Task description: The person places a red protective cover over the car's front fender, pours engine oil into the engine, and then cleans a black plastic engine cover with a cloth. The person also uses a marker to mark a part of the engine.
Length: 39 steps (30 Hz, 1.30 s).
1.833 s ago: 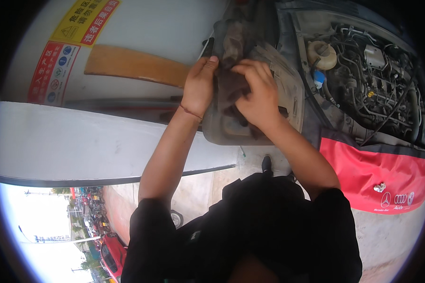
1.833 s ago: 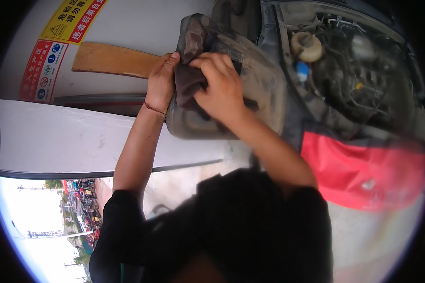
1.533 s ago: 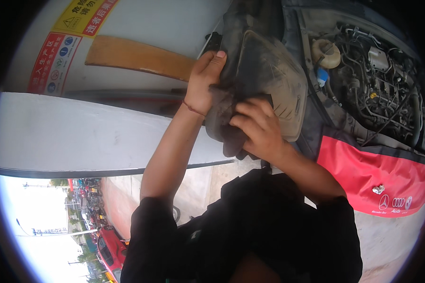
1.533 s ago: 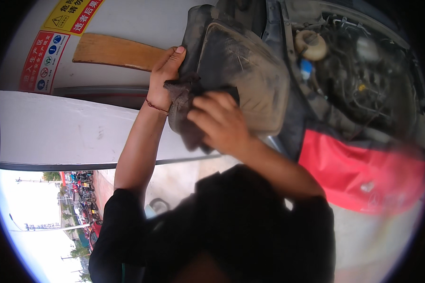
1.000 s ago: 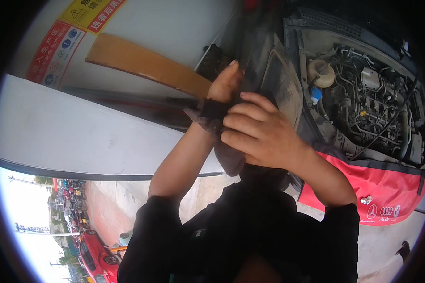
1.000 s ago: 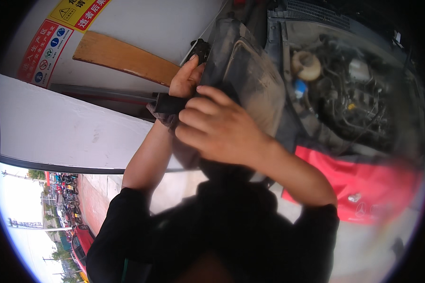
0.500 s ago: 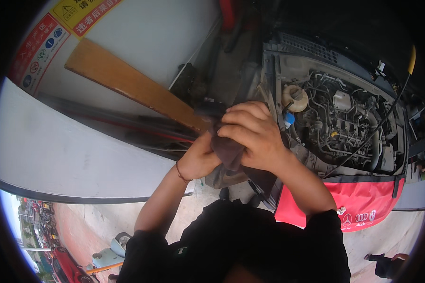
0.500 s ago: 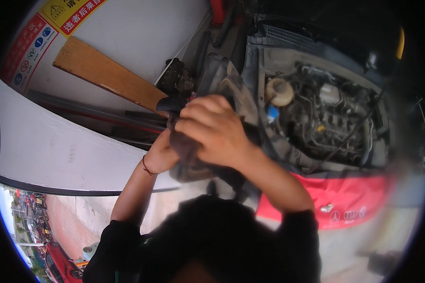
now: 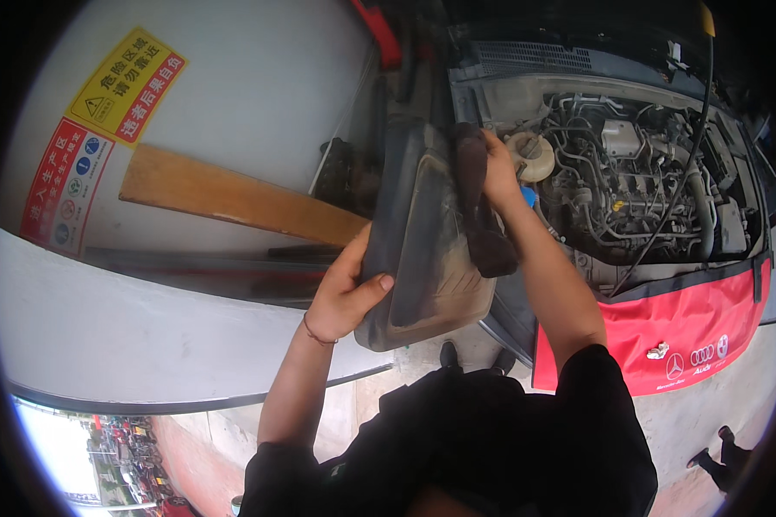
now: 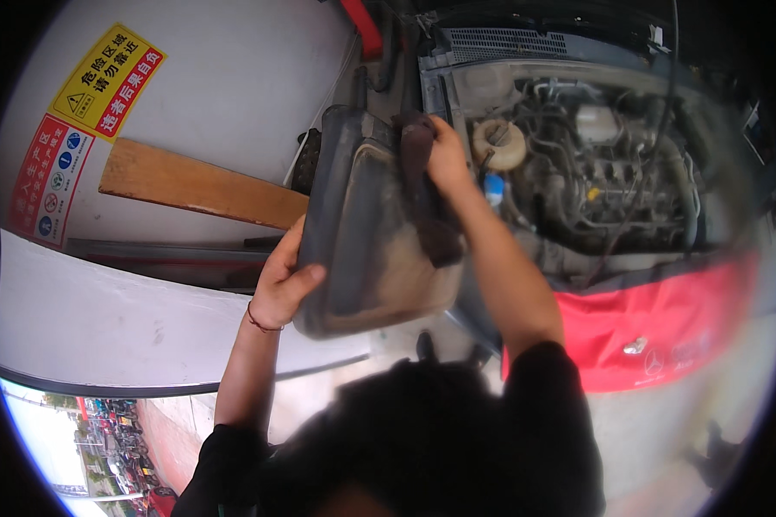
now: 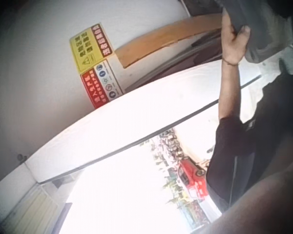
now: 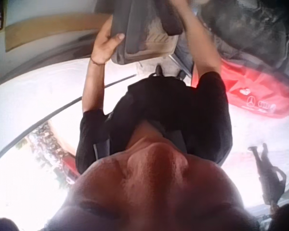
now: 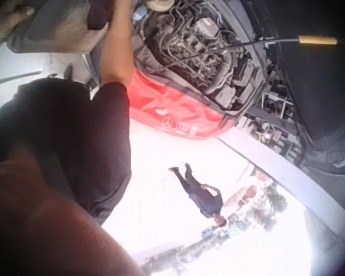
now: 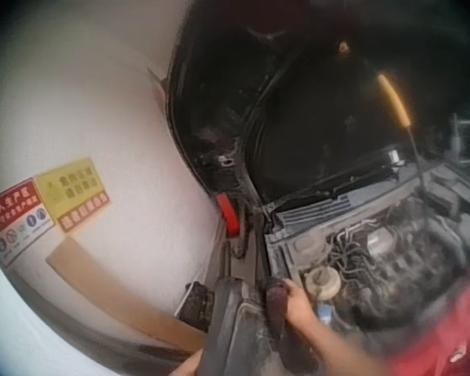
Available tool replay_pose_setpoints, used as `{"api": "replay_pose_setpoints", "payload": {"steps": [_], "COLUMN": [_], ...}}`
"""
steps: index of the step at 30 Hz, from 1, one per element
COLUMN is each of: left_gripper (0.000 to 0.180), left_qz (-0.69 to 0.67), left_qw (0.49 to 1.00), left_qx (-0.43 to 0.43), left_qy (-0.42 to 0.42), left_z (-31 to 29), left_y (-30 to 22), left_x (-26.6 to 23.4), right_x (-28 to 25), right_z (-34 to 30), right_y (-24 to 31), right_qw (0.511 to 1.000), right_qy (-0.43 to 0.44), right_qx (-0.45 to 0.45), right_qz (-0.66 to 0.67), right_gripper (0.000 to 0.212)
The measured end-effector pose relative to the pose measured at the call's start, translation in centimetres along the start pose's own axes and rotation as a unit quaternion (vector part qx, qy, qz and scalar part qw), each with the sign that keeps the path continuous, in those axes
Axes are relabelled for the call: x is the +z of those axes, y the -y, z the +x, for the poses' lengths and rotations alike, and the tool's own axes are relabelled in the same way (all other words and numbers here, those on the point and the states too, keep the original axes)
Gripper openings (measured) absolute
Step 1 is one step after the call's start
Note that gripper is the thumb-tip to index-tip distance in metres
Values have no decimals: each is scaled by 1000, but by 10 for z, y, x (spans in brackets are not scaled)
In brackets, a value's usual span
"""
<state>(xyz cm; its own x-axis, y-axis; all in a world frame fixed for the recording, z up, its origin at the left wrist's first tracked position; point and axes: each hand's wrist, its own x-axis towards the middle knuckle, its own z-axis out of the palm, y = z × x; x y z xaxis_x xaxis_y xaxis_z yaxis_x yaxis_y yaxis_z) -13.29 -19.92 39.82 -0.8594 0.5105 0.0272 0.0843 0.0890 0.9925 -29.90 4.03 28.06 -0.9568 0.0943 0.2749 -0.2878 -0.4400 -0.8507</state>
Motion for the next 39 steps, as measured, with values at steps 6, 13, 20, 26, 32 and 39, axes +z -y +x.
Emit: {"api": "replay_pose_setpoints", "payload": {"steps": [6,13,20,26,32,39], "left_gripper": [65,67,60,61,63,66], "left_qz": [16,16,40,9,-28,25], "left_qw": [1000,999,989,991,995,994], "left_qx": [6,-3,-98,-86,-18,84], "left_qy": [4,-30,-102,-99,-92,-70], "left_z": [3,8,22,19,-3,-60], "left_y": [-4,-5,-17,-23,-61,-59], "left_x": [13,3,21,39,61,46], "right_x": [72,-25,18,-1,-34,11], "right_z": [-20,-37,-81,-70,-126,-156], "right_y": [83,-65,10,30,0,67], "right_qw": [872,905,950,904,916,848], "right_qy": [5,-173,-120,-48,-159,-174], "right_qx": [-379,-196,-207,-319,-239,-393], "right_qz": [-308,-334,-199,-282,-281,-309], "right_gripper": [28,23,31,39,36,48]}}
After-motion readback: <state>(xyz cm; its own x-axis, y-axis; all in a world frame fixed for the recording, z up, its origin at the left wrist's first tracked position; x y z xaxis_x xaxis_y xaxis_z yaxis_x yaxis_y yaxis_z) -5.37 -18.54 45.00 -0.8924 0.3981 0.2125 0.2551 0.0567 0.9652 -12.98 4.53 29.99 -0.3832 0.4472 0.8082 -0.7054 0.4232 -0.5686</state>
